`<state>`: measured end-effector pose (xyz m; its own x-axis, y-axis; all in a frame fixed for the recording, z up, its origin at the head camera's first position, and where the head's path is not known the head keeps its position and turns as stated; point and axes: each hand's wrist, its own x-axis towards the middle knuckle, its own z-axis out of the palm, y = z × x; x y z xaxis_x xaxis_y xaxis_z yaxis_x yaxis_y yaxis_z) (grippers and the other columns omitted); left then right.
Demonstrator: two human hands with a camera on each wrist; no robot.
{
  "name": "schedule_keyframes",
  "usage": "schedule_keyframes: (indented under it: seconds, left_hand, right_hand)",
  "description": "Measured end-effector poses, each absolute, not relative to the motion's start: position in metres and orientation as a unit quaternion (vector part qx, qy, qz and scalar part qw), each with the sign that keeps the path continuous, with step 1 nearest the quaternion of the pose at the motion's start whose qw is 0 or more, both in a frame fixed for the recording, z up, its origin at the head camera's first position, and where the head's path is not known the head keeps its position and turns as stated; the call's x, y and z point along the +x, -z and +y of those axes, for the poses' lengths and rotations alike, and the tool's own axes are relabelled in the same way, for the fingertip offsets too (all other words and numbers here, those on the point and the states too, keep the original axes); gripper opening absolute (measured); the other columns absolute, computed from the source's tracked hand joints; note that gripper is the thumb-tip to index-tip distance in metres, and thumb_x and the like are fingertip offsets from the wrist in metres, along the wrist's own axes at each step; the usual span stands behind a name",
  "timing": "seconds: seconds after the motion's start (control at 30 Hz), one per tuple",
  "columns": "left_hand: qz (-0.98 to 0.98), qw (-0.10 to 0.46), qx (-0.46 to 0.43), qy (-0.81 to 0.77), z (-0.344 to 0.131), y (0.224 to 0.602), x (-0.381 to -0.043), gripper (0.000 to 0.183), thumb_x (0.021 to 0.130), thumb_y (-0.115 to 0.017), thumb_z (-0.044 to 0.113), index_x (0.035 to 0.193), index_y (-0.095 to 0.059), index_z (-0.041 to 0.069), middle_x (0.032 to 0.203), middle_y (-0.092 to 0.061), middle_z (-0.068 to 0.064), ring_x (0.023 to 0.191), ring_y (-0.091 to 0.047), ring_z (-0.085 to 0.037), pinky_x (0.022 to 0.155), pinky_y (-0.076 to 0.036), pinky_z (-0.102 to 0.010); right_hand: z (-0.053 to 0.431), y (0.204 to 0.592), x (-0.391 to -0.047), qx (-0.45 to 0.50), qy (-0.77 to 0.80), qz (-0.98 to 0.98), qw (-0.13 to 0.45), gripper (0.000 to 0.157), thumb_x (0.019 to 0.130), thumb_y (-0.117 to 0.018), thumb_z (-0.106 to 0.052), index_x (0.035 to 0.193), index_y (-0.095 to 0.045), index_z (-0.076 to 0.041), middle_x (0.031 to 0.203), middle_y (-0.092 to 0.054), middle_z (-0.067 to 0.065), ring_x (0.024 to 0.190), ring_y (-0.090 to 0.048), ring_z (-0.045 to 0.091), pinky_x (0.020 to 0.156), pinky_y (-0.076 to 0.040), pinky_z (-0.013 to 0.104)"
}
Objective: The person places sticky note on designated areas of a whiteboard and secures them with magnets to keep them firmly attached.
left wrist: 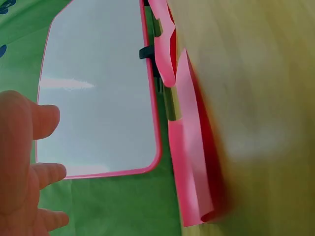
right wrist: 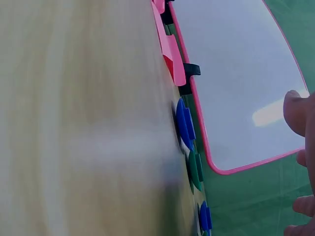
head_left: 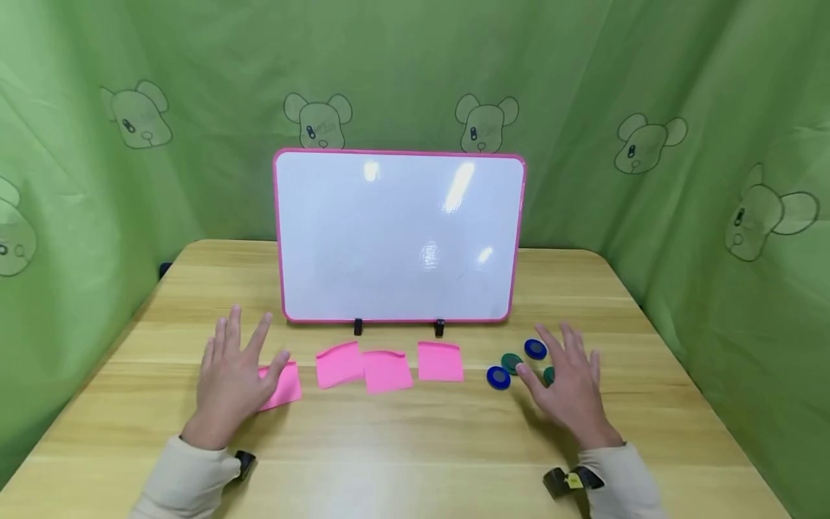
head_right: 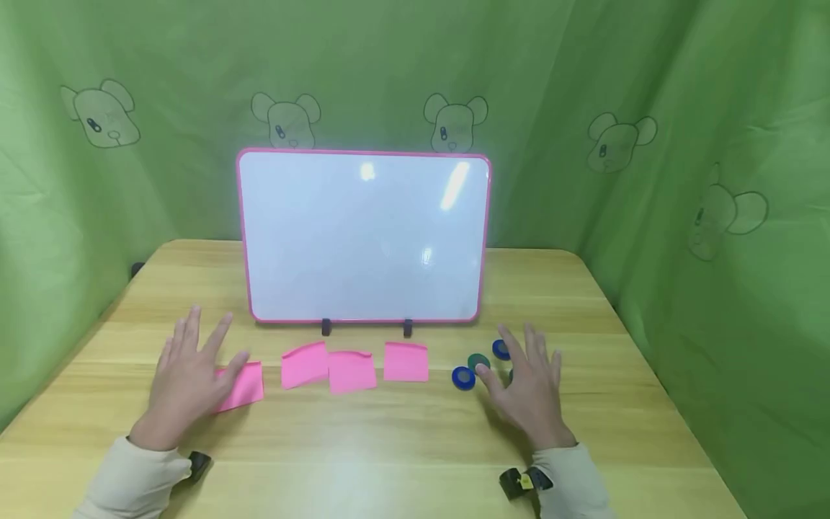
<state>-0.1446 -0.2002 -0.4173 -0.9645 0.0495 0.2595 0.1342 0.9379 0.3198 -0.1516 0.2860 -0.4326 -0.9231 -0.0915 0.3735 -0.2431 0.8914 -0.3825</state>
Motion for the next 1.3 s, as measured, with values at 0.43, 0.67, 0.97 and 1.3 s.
schedule_keyframes:
  seconds: [0.43, 0.67, 0.97, 1.3]
  left_hand:
    - [-0.964, 0.031, -0.071, 0.255, -0.220, 0.415, -0.145, 0.059, 0.093, -0.063, 0.033, 0.137, -0.043, -0.001, 0.135, -0.042, -0.031, 0.120, -0.043, -0.050, 0.097, -0.038, -0.064]
    - [-0.964, -0.026, -0.106, 0.243, -0.229, 0.416, -0.150, 0.045, 0.085, -0.073, 0.022, 0.119, -0.053, 0.000, 0.126, -0.050, -0.030, 0.112, -0.049, -0.048, 0.092, -0.042, -0.063]
    - [-0.963, -0.069, -0.117, 0.235, -0.231, 0.418, -0.152, 0.060, 0.077, -0.081, 0.022, 0.124, -0.050, -0.001, 0.109, -0.059, -0.021, 0.099, -0.056, -0.039, 0.086, -0.047, -0.057]
    - [-0.960, -0.080, -0.144, 0.224, -0.227, 0.419, -0.151, 0.061, 0.076, -0.082, 0.022, 0.126, -0.053, 0.002, 0.117, -0.058, -0.024, 0.105, -0.055, -0.041, 0.090, -0.045, -0.058]
  right_hand:
    - [0.295, 0.432, -0.170, 0.122, -0.288, -0.945, 0.101, 0.066, 0.092, -0.067, -0.027, 0.147, -0.035, -0.007, 0.140, -0.044, 0.024, 0.102, -0.060, 0.038, 0.080, -0.051, 0.055]
    - [0.288, 0.426, -0.177, 0.149, -0.282, -0.947, 0.035, 0.062, 0.091, -0.068, -0.024, 0.144, -0.040, -0.008, 0.134, -0.051, 0.023, 0.085, -0.060, 0.022, 0.064, -0.053, 0.033]
    - [0.280, 0.431, -0.181, 0.163, -0.257, -0.952, 0.002, 0.063, 0.089, -0.070, -0.021, 0.142, -0.041, -0.006, 0.128, -0.056, 0.021, 0.068, -0.051, 0.012, 0.061, -0.047, 0.030]
    - [0.276, 0.434, -0.182, 0.172, -0.259, -0.950, -0.027, 0.059, 0.089, -0.070, -0.025, 0.140, -0.045, -0.008, 0.123, -0.059, 0.016, 0.071, -0.050, 0.014, 0.064, -0.046, 0.030]
